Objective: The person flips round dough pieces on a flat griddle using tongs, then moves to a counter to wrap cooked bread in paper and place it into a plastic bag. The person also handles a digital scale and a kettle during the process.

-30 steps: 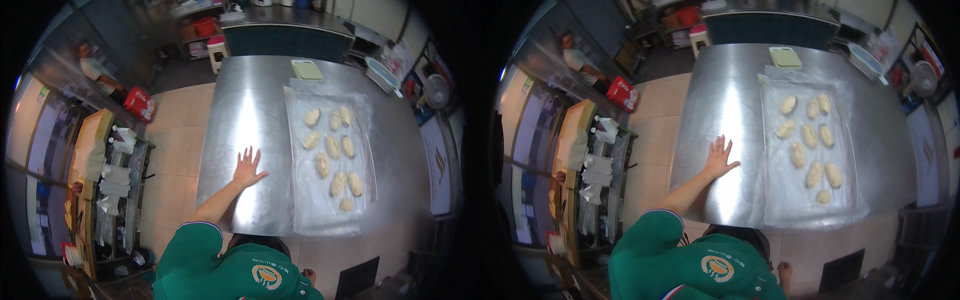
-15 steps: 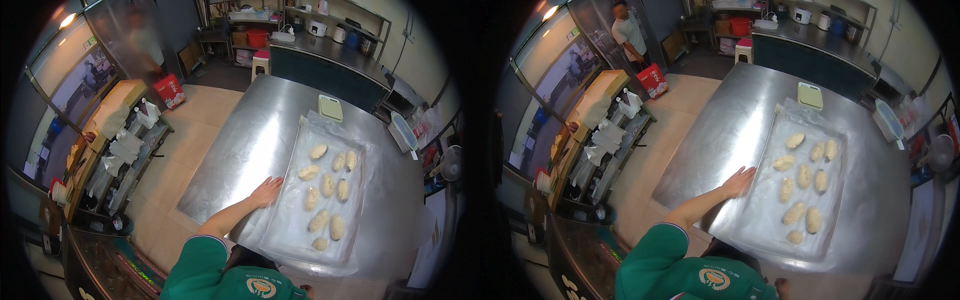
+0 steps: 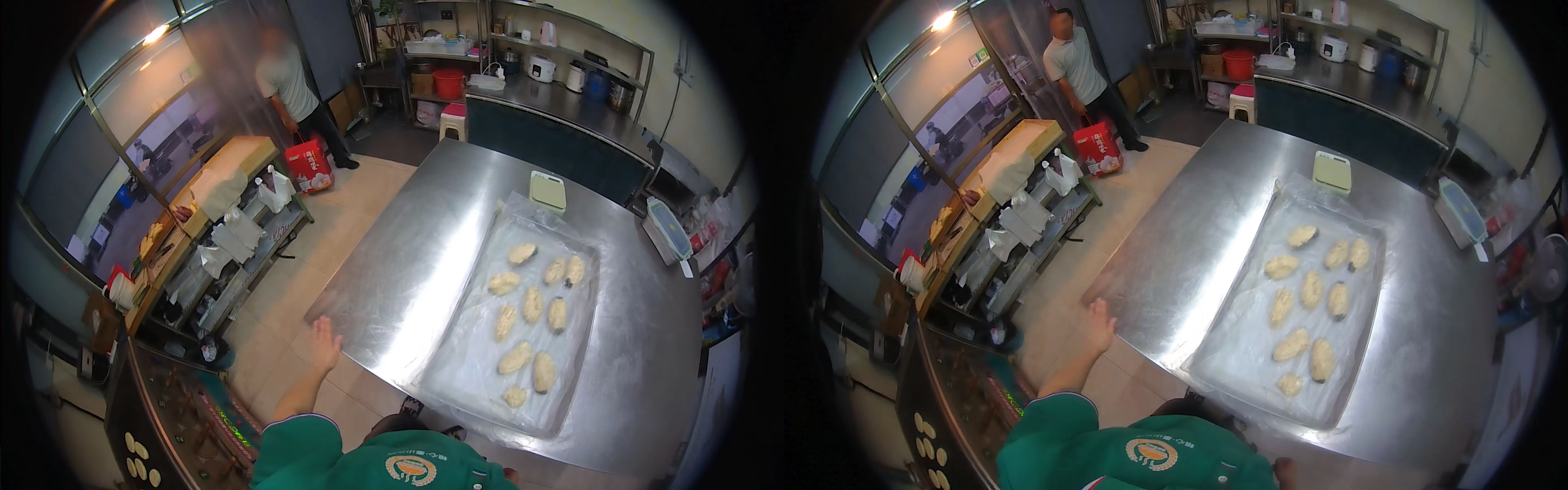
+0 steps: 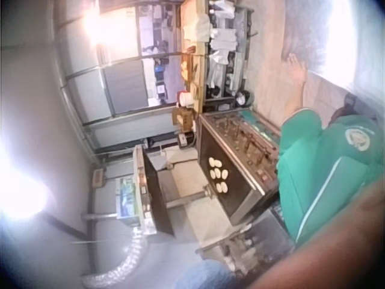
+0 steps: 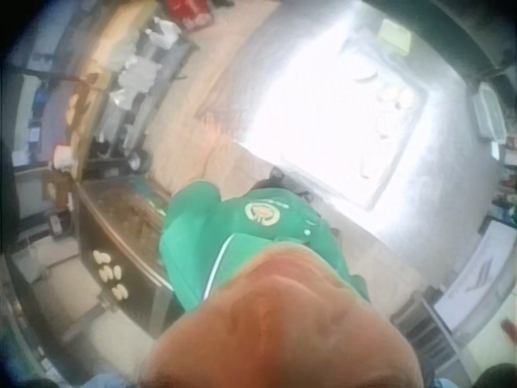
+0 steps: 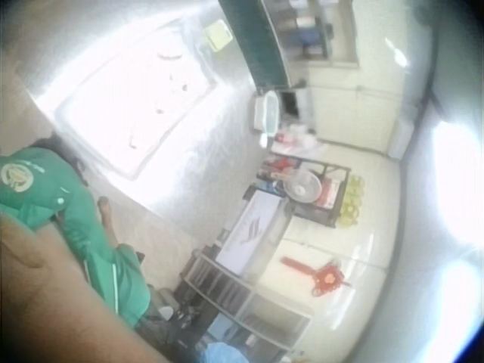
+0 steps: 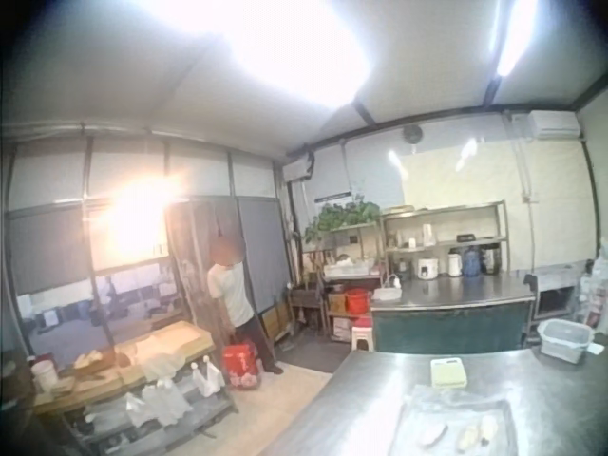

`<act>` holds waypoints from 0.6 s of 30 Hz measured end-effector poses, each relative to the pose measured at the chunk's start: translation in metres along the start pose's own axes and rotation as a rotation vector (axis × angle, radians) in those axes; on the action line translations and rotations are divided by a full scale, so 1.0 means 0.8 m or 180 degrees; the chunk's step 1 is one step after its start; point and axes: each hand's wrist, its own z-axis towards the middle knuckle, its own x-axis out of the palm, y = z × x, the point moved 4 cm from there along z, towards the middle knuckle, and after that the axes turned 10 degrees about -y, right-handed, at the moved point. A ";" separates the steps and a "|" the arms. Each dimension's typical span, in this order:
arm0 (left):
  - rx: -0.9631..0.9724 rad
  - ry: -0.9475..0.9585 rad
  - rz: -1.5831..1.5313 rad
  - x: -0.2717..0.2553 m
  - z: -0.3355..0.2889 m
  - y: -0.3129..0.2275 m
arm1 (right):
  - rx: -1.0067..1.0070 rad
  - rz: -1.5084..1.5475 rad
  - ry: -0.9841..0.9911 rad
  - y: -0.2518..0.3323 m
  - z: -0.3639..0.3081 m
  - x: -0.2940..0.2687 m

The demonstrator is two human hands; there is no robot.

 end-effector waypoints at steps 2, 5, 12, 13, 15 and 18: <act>-0.1083 0.0462 0.1129 -0.007 -0.025 0.113 | 0.0222 0.0080 -0.0255 0.016 0.006 -0.004; -0.2556 0.1210 0.0577 -0.022 -0.095 0.232 | 0.0341 0.0301 -0.0408 0.054 0.004 -0.007; -0.3044 0.3050 -0.0138 0.023 -0.241 0.239 | -0.0266 -0.0266 -0.0410 0.076 -0.002 0.000; -0.2806 0.2234 0.0007 0.030 -0.247 0.235 | -0.0470 -0.0285 -0.0454 0.078 0.001 -0.004; -0.2171 0.1149 0.0362 0.039 -0.243 0.235 | -0.0870 -0.0325 -0.0542 0.090 0.005 -0.018; -0.1527 0.1113 0.0749 0.047 -0.225 0.241 | -0.1120 -0.0427 -0.0587 0.125 0.008 -0.041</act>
